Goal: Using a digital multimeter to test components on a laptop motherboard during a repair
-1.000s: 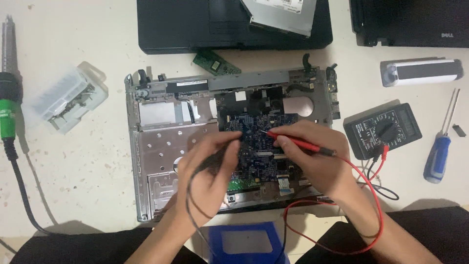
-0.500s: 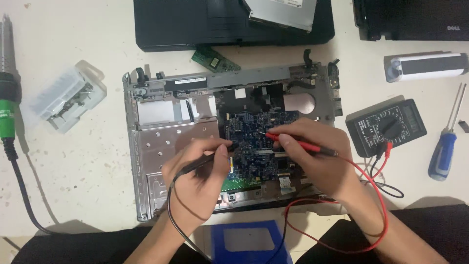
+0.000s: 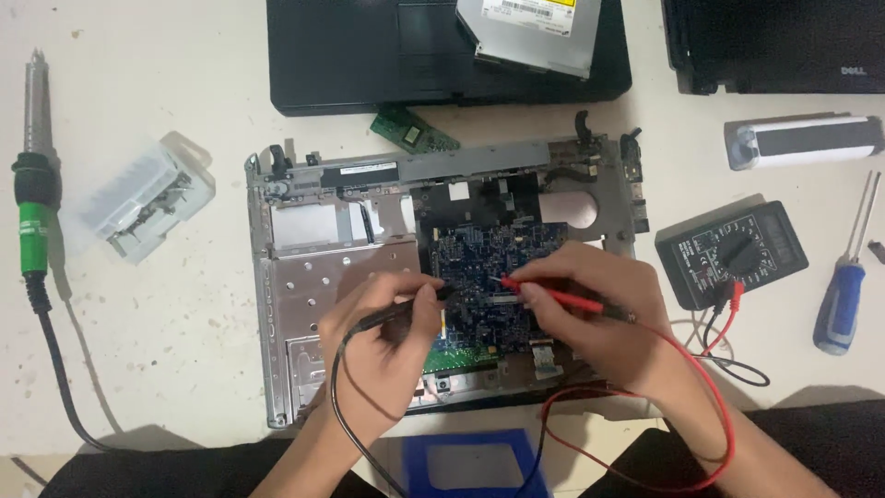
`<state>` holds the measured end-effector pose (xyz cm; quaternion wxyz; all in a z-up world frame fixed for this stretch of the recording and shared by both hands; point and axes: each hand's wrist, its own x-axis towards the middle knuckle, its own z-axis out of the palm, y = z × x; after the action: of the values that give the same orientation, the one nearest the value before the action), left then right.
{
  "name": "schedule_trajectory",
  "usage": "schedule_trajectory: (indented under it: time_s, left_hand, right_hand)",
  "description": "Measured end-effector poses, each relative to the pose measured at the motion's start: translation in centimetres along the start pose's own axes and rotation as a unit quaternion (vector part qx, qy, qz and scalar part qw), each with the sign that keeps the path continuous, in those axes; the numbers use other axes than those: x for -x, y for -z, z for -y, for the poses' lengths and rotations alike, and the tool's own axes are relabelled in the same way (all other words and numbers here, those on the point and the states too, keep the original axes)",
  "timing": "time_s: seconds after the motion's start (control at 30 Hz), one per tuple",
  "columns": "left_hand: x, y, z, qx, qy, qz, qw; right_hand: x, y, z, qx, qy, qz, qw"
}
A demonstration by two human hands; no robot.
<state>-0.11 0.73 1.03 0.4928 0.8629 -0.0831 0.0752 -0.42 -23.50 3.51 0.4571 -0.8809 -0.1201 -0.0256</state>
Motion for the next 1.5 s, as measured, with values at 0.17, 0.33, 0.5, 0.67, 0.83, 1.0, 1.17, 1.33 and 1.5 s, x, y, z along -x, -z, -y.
schedule_trajectory:
  time_s: [0.17, 0.33, 0.5, 0.67, 0.83, 1.0, 1.17, 1.33, 1.5]
  left_hand:
    - [0.1, -0.1, 0.1, 0.002, 0.014, 0.000, 1.000]
    - [-0.1, -0.1, 0.0, -0.003, -0.010, 0.010, 1.000]
    - [0.0, -0.4, 0.3, 0.006, -0.013, 0.013, 1.000]
    - [-0.3, -0.1, -0.5, 0.016, -0.066, 0.004, 0.998]
    - [-0.5, 0.1, -1.5, 0.033, -0.139, 0.056, 0.988]
    - [-0.5, -0.1, -1.4, 0.031, -0.152, 0.101, 0.983]
    - [-0.5, -0.2, -1.1, 0.037, -0.159, 0.106, 0.981]
    - [-0.8, -0.3, -1.2, 0.035, -0.174, 0.090, 0.980]
    - [-1.0, -0.2, -1.3, 0.036, -0.178, 0.097, 0.979]
  right_hand:
    - [0.1, 0.0, 1.2, 0.005, 0.016, -0.003, 1.000]
    - [0.1, 0.2, 2.3, 0.001, -0.003, 0.001, 1.000]
    - [0.7, 1.4, 0.5, 0.019, -0.030, -0.013, 0.999]
    - [1.1, 1.7, -0.7, -0.048, -0.136, -0.036, 0.989]
    - [0.6, 1.6, 0.6, -0.070, -0.160, -0.031, 0.984]
    - [0.6, 2.8, 0.9, -0.087, -0.205, 0.016, 0.975]
    - [1.2, 2.3, -0.5, -0.121, -0.247, -0.028, 0.961]
    - [1.5, 1.0, -2.3, -0.250, -0.300, -0.090, 0.916]
    - [1.1, 0.6, -1.9, -0.225, -0.272, -0.074, 0.933]
